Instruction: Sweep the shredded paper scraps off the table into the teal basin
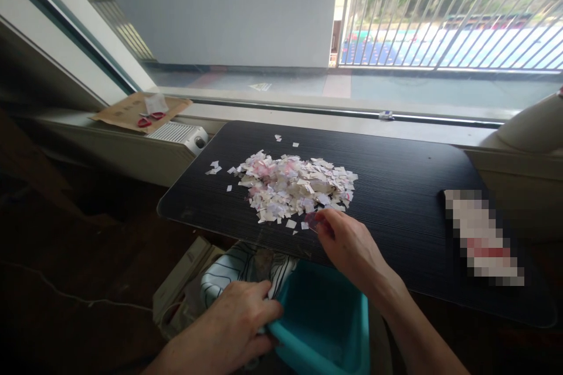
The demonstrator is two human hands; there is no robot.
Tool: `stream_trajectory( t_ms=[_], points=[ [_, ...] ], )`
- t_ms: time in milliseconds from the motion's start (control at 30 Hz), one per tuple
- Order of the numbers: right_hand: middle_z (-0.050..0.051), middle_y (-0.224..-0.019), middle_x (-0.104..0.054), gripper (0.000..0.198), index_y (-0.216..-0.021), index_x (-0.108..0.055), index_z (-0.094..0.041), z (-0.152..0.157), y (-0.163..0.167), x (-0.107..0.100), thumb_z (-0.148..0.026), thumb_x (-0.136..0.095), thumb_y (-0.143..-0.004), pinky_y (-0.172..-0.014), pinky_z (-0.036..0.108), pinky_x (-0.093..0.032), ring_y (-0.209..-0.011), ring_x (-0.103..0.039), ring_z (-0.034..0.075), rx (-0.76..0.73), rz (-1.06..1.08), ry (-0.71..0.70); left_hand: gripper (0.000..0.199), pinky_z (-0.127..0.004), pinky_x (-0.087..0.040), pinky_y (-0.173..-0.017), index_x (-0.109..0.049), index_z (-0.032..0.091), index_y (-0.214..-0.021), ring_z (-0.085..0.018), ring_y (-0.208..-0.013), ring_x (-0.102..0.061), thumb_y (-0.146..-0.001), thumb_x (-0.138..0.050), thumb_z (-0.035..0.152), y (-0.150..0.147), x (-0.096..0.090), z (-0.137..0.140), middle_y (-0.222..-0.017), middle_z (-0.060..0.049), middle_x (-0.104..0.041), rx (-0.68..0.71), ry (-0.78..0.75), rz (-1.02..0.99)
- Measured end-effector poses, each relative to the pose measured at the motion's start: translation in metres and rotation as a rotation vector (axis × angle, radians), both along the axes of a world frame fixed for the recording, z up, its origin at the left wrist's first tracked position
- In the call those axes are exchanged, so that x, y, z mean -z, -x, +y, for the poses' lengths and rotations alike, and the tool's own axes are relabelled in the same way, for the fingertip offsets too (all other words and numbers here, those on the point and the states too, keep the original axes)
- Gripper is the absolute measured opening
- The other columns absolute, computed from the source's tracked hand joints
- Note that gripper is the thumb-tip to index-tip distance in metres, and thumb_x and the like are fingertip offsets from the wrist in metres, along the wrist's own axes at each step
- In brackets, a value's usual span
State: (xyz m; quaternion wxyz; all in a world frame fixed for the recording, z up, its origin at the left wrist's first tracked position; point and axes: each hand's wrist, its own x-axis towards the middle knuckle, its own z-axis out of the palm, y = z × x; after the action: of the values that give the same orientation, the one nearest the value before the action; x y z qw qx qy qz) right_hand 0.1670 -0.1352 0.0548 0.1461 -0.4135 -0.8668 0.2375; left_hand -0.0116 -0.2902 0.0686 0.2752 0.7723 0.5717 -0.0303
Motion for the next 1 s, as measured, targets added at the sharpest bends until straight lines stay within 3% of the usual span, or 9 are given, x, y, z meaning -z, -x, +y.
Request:
stream_trajectory(
  t_ms=[633, 1000],
  points=[
    [0.001, -0.073, -0.066, 0.021, -0.094, -0.064, -0.022, 0.014, -0.002, 0.001, -0.03, -0.046, -0.085, -0.056, 0.023, -0.039, -0.062, -0.059, 0.014, 0.043, 0.006, 0.047, 0.01, -0.029, -0.047, -0.066, -0.061, 0.02, -0.082, -0.02, -0.075, -0.059, -0.082, -0.066, 0.03, -0.003, -0.004, 0.002, -0.085, -0.002, -0.059, 0.015, 0.045, -0.001],
    [0.0, -0.074, -0.065, 0.02, -0.094, -0.063, -0.022, 0.017, -0.004, 0.002, -0.03, -0.047, -0.084, -0.057, 0.023, -0.039, -0.062, -0.058, 0.014, 0.077, -0.012, 0.06, 0.013, -0.028, -0.045, -0.061, -0.059, 0.021, -0.076, -0.018, -0.068, -0.057, -0.079, -0.069, 0.028, -0.004, 0.002, -0.001, -0.079, 0.0, -0.057, -0.002, -0.008, -0.009]
  ],
)
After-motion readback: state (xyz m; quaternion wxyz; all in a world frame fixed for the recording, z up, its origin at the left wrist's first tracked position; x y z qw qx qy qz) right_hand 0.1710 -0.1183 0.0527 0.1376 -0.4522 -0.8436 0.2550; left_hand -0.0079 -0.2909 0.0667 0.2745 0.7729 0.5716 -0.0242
